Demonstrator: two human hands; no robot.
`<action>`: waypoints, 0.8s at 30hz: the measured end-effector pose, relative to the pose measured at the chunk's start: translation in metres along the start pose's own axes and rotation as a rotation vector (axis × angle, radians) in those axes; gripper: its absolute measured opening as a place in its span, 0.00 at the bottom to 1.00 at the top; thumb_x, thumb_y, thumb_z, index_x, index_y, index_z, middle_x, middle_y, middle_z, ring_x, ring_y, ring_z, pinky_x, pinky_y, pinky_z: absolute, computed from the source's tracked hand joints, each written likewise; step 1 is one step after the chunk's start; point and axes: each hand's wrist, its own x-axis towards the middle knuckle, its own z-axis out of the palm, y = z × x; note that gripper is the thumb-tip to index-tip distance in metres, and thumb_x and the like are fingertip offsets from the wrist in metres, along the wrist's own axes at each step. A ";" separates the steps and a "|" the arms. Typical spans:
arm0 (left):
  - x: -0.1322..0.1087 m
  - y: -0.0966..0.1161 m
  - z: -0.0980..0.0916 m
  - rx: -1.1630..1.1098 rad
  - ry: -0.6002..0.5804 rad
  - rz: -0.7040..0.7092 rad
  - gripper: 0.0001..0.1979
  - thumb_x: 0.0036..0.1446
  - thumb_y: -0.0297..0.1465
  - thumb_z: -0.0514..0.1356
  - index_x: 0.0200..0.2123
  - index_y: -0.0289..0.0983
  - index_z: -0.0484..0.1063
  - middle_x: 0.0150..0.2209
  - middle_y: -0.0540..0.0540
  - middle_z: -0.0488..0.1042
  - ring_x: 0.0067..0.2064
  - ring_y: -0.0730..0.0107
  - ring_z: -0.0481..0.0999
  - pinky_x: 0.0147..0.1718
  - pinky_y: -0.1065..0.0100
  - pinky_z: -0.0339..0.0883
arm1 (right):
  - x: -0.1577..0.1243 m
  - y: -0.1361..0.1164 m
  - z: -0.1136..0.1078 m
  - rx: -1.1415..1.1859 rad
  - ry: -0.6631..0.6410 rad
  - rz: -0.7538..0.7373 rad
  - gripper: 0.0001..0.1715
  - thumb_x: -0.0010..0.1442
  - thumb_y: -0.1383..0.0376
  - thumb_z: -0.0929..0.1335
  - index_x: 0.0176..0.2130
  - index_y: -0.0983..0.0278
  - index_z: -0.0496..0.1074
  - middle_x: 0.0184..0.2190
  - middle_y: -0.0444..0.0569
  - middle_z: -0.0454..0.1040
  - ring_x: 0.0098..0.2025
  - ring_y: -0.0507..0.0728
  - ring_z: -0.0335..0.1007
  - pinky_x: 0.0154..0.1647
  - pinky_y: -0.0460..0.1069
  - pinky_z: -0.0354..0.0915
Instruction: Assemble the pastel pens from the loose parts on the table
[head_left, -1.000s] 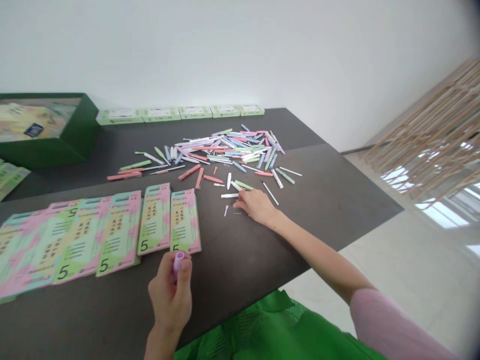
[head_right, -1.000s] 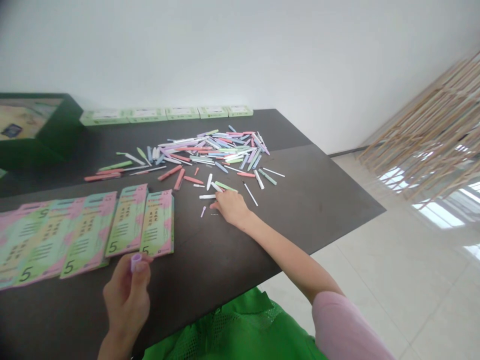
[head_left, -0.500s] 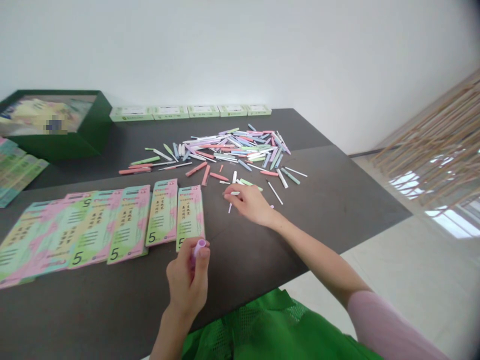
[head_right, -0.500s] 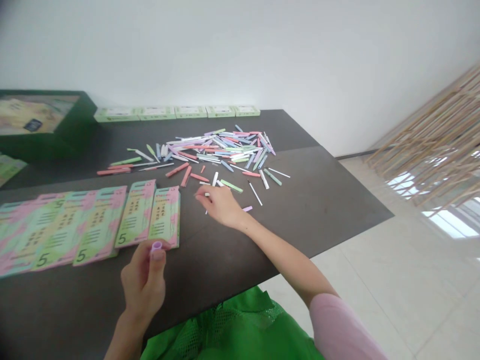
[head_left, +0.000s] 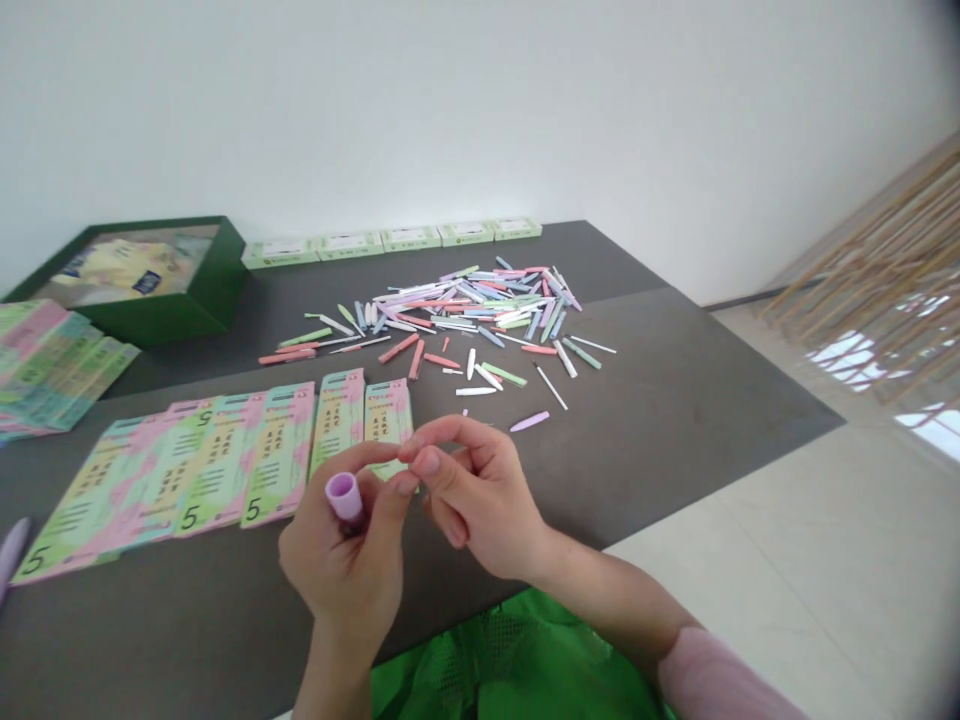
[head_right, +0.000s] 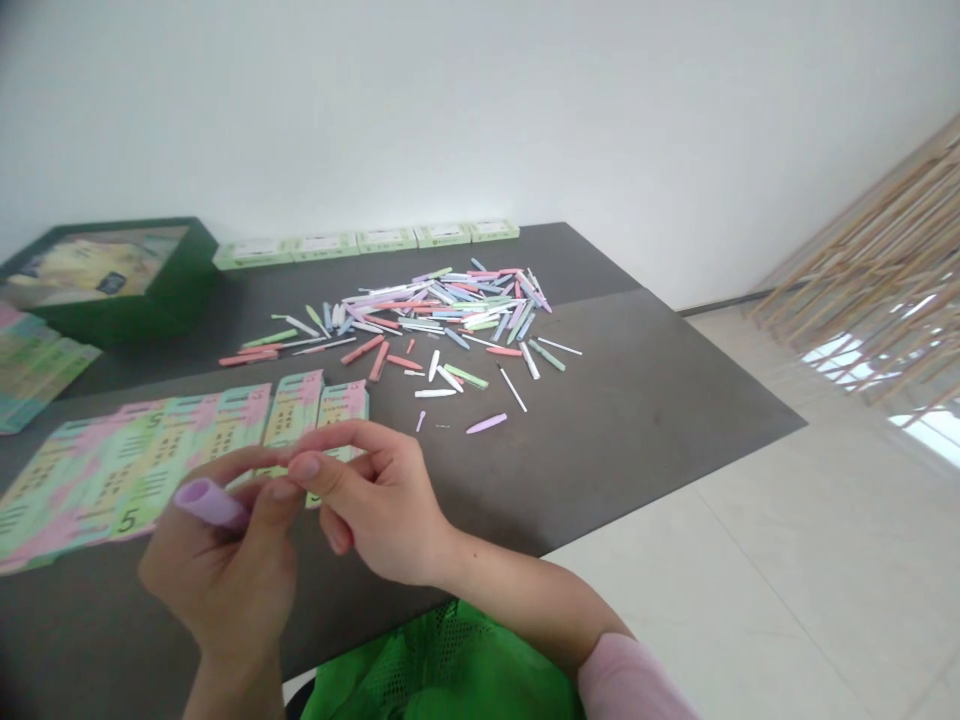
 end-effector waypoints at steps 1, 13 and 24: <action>0.000 0.000 -0.001 -0.005 -0.032 -0.020 0.11 0.55 0.42 0.65 0.34 0.40 0.77 0.17 0.58 0.65 0.19 0.78 0.60 0.21 0.72 0.54 | -0.001 0.000 0.000 -0.026 0.013 -0.020 0.21 0.54 0.50 0.72 0.32 0.63 0.67 0.09 0.31 0.58 0.09 0.44 0.49 0.09 0.40 0.46; 0.006 -0.006 -0.010 -0.626 -0.434 -0.372 0.16 0.50 0.46 0.67 0.32 0.40 0.76 0.19 0.54 0.64 0.17 0.80 0.54 0.13 0.76 0.48 | -0.011 0.003 -0.007 -0.839 -0.015 -0.796 0.07 0.67 0.68 0.63 0.41 0.64 0.71 0.37 0.42 0.81 0.32 0.42 0.76 0.31 0.34 0.67; 0.001 -0.007 -0.015 -0.596 -0.361 -0.172 0.10 0.54 0.41 0.66 0.29 0.42 0.78 0.18 0.55 0.65 0.19 0.78 0.60 0.16 0.76 0.57 | -0.022 -0.001 -0.017 -1.368 0.013 -1.055 0.17 0.66 0.64 0.65 0.53 0.68 0.68 0.22 0.39 0.74 0.18 0.45 0.59 0.20 0.43 0.58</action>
